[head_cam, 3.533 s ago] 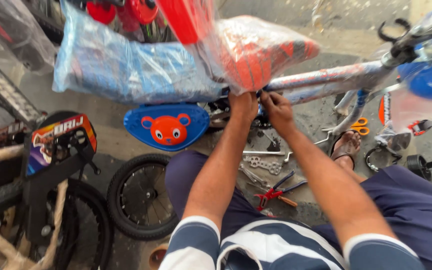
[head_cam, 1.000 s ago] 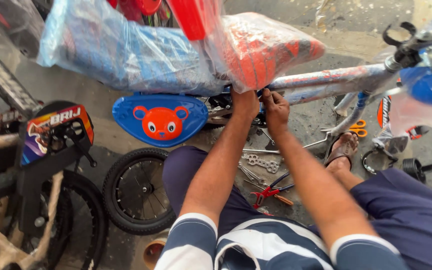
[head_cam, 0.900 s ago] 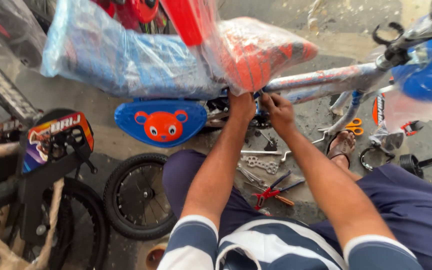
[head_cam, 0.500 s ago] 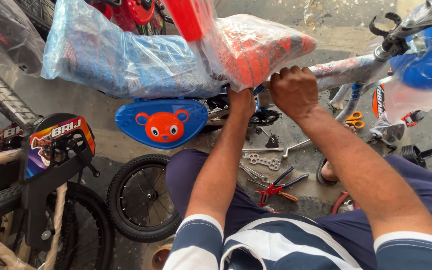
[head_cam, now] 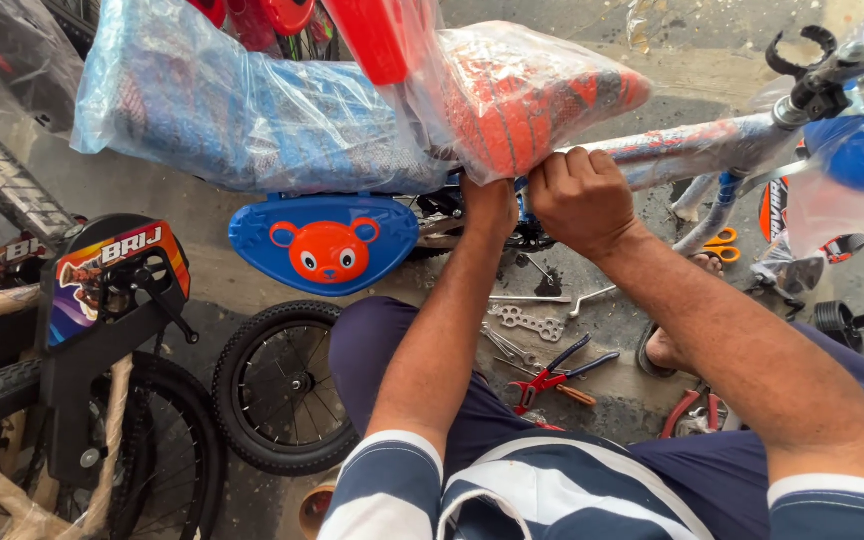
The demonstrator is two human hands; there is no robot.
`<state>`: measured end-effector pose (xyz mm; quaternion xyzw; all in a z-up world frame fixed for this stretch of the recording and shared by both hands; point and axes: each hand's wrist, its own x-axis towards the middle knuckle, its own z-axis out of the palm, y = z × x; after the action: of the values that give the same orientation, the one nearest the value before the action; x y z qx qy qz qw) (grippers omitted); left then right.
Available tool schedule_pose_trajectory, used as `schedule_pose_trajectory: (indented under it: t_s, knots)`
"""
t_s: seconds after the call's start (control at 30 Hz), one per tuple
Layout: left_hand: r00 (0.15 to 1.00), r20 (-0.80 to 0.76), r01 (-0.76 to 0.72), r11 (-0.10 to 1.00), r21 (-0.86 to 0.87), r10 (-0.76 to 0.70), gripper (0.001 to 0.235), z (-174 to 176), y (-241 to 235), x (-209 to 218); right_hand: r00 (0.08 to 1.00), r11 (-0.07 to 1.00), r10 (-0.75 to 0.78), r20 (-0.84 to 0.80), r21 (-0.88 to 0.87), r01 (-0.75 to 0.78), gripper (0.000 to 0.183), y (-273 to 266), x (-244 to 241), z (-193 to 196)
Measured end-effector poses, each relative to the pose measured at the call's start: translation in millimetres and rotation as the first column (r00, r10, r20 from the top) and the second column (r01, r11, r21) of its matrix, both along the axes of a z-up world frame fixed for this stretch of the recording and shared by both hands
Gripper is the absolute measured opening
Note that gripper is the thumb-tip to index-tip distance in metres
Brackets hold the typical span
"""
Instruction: The person is assembling a bicycle, specifically attaching the seat post and seat. They use a wrench to tighten the seat post clamp and adjust the seat position.
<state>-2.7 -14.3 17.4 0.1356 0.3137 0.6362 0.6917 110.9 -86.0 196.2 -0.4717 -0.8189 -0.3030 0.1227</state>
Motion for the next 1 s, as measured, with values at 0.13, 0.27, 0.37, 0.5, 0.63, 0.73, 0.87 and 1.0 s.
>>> schedule_pose_trajectory:
  t_s: [0.13, 0.27, 0.37, 0.5, 0.63, 0.73, 0.87, 1.0]
  knots:
    - [1.0, 0.019, 0.007, 1.0, -0.024, -0.007, 0.029, 4, -1, -2, 0.938, 0.988, -0.12, -0.325, -0.131, 0.081, 0.05, 3, 14, -13]
    - [1.0, 0.006, 0.031, 0.999, -0.041, -0.031, 0.03, 8, -2, -5, 0.943, 0.986, -0.143, -0.301, -0.126, 0.109, 0.051, 4, 20, -25]
    - [1.0, 0.023, 0.01, 1.0, 0.0, -0.01, 0.03, 9, -2, -4, 0.952, 0.986, -0.151, -0.265, -0.112, 0.126, 0.049, 1, 18, -33]
    - [0.999, 0.012, 0.035, 0.992, -0.123, -0.034, 0.027, 18, -1, -6, 0.861, 0.958, -0.266, -0.434, -0.217, 0.186, 0.046, -1, 10, -37]
    - [0.944, -0.314, 0.076, 0.992, -0.098, -0.103, 0.024, 26, -8, -13, 0.82, 0.964, -0.248, -0.515, -0.215, 0.157, 0.041, -2, 5, -42]
    - [0.921, -0.378, 0.111, 0.994, 0.016, -0.097, 0.025, 29, -9, -13, 0.87, 0.94, -0.296, -0.395, -0.28, 0.193, 0.041, 2, 10, -45]
    - [0.999, 0.008, 0.04, 0.985, -0.169, -0.039, 0.023, 10, -6, -12, 0.771, 0.796, -0.501, -0.394, -0.56, 0.231, 0.046, 9, 15, -68]
    - [0.88, -0.473, 0.102, 0.991, 0.09, -0.048, 0.022, -19, 0, -9, 0.511, 0.892, -0.432, -0.743, -0.435, 0.122, 0.044, 10, -2, -108]
